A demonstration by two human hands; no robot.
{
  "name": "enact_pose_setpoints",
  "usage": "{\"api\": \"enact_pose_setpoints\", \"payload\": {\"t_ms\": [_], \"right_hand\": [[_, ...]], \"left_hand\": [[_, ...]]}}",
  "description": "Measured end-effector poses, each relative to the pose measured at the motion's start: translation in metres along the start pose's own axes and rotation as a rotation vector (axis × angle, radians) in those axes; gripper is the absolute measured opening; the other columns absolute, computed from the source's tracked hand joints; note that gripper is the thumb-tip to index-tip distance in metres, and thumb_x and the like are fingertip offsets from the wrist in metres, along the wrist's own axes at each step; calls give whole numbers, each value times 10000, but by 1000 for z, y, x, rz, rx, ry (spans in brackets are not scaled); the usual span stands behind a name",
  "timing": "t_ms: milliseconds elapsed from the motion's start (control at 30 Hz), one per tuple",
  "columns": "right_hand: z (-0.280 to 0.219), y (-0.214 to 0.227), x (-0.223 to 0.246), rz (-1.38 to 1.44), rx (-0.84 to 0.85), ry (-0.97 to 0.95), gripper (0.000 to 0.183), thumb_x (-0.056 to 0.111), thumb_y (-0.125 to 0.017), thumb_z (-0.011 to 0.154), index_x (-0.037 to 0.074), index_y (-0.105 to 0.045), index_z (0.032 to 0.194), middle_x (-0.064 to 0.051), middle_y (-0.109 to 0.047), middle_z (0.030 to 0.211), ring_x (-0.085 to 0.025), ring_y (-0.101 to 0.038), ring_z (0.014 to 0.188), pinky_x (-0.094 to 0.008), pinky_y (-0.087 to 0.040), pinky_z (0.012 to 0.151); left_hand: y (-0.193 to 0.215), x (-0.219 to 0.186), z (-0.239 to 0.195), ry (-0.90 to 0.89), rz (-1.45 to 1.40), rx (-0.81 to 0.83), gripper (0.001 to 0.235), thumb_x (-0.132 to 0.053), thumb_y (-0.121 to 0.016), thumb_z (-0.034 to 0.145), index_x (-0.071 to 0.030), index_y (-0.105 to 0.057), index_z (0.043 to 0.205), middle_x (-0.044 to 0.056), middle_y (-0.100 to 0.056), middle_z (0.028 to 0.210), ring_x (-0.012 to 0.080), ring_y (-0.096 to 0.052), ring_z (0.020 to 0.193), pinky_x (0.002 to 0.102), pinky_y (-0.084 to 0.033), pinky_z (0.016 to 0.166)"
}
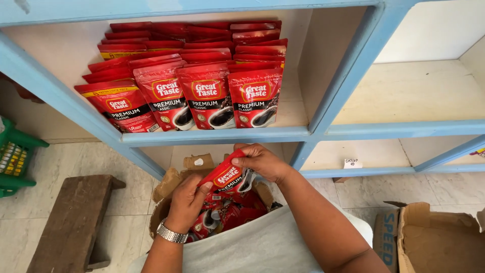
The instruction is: The person takes red coffee packets from a cardboard box on their lap and places them one by one onto a light blue shelf. They repeat this process, filling the shelf space with the packets.
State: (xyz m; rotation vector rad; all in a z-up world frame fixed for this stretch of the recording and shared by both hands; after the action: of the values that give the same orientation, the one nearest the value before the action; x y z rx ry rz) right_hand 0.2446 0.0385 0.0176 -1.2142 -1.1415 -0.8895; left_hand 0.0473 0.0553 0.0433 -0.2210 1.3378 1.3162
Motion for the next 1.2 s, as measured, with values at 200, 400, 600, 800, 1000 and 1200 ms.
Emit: {"api": "enact_pose_setpoints", "payload": {"t_ms": [200,400,600,800,1000,1200], "right_hand": [[-3,5,0,-47,29,71,191,160,-713,980,-8,-782,1040,25,-559,902,-106,-605,899,-297,-502,844],[-1,7,-2,25,-40,-5,168,148,-707,958,13,-772,1035,31,-585,909,-105,-626,909,-299,-516,854],[1,0,-1,2,9,23,161,145,-708,965,13,-774,1033,50,-577,929,-94,-608,940,-291,-508,886],[-1,3,2,-21,-1,38,180,154,-719,960,14,-782,1053,40,-552,891,-95,-583,910,-297,-486,851],[-3,2,7,-2,-2,72,163,144,-717,956,4,-775,1016,33,-536,889,-103,-586,917,-294,-485,894],[-6,1,7,60,3,83,140,122,-702,971,-12,-737,951,36,-530,904,-102,-585,909,-301,-490,877]], "left_hand": [[7,-23,1,-43,43,-39,205,-212,-660,963,-27,-600,900,95,-593,789,237,-602,680,358,-496,616],[11,-19,1,-16,64,-50,202,-209,-641,976,-22,-603,909,98,-597,795,240,-606,677,356,-498,619],[13,-22,0,-59,55,-61,234,-217,-651,967,-9,-584,883,108,-581,789,250,-595,671,363,-491,603],[16,-39,-1,-151,113,-121,266,-189,-646,972,-14,-534,805,116,-532,729,273,-547,634,393,-458,579],[13,-43,-2,-141,93,-117,266,-161,-645,969,-15,-521,785,118,-514,706,277,-536,606,398,-438,559],[13,-37,-3,-104,98,-104,292,-208,-638,979,-16,-522,793,101,-517,698,258,-539,594,390,-444,552]]}}
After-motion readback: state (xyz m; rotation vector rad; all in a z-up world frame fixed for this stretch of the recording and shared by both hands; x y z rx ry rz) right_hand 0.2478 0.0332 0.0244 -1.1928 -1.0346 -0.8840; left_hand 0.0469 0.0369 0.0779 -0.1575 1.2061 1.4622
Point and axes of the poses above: each hand's wrist, its own z-axis towards the middle knuckle, its own y-axis out of the back of the hand, x = y × z, the point moved 9 cm from there along z, towards the middle knuckle
